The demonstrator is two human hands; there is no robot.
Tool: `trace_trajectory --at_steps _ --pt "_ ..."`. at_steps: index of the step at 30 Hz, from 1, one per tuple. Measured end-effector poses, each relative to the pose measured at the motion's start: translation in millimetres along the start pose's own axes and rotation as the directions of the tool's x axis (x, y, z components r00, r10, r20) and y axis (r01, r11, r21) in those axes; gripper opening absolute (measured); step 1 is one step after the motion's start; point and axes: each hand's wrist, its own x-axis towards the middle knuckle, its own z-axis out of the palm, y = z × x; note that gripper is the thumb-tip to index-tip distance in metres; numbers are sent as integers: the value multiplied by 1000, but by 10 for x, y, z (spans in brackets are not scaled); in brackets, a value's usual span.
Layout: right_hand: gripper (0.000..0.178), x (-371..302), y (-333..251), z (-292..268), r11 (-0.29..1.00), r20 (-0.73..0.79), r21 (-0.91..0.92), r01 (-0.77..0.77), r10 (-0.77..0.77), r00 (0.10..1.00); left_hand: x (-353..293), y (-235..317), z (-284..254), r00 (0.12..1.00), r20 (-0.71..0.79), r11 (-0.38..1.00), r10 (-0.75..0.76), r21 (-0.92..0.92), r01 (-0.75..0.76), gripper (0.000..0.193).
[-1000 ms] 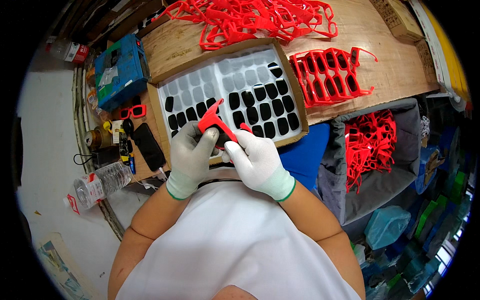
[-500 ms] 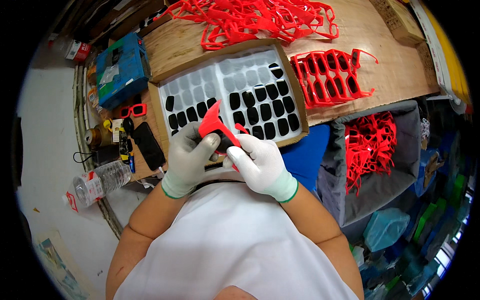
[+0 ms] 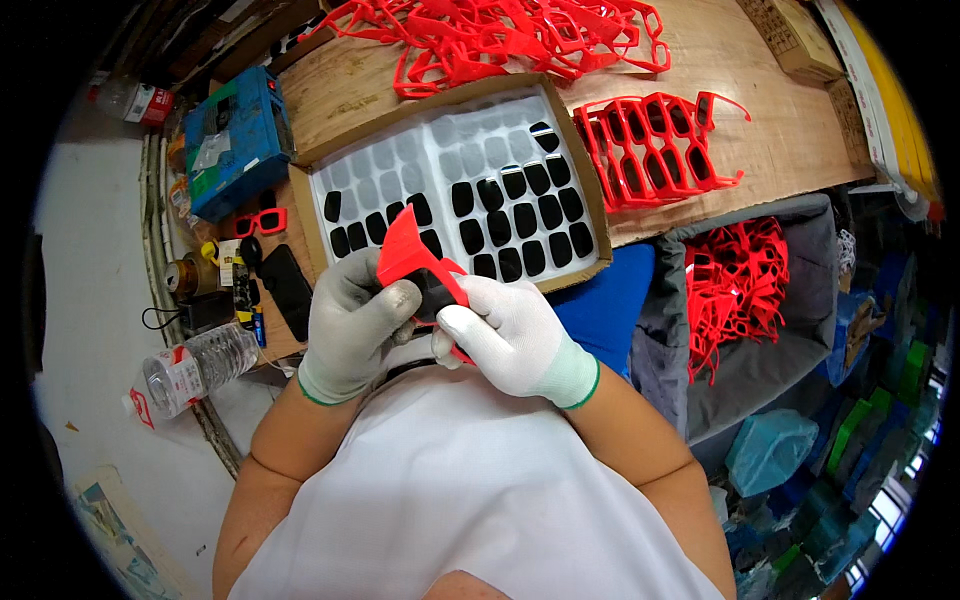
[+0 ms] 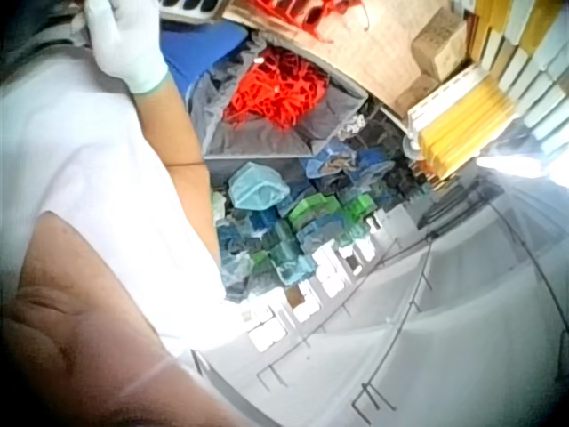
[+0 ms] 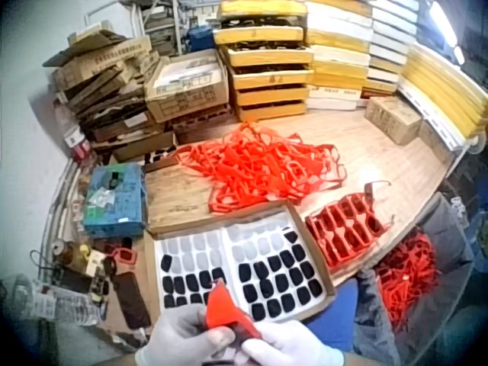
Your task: The person inserts black lenses into red plastic frames one at a time. They pick up a frame, press a lens into each side, and place the completed pair on the table. The process repeats with multiple frames and lenses.
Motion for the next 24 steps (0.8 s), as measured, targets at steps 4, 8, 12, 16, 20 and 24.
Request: trace_trajectory --at_steps 4,8,12,16,20,24 --pt "15 23 -30 20 996 -4 -69 61 -61 998 11 78 -14 997 72 990 1 -138 9 15" --pt "15 59 -28 -19 984 21 -157 83 -80 997 -22 116 -56 998 61 995 -28 -96 34 17" --pt "16 74 -64 44 1000 -69 1 -16 16 997 -15 159 -69 1000 28 996 3 91 -6 21" --pt "19 94 -62 139 995 -177 7 -98 97 979 18 30 -16 998 -67 978 21 209 -7 23" --pt "26 135 6 173 971 -299 -197 -133 70 952 62 -109 66 973 -185 903 139 428 -47 20" --pt "25 137 -11 197 956 -333 -268 -119 24 943 54 -112 135 952 -193 854 237 509 -110 18"
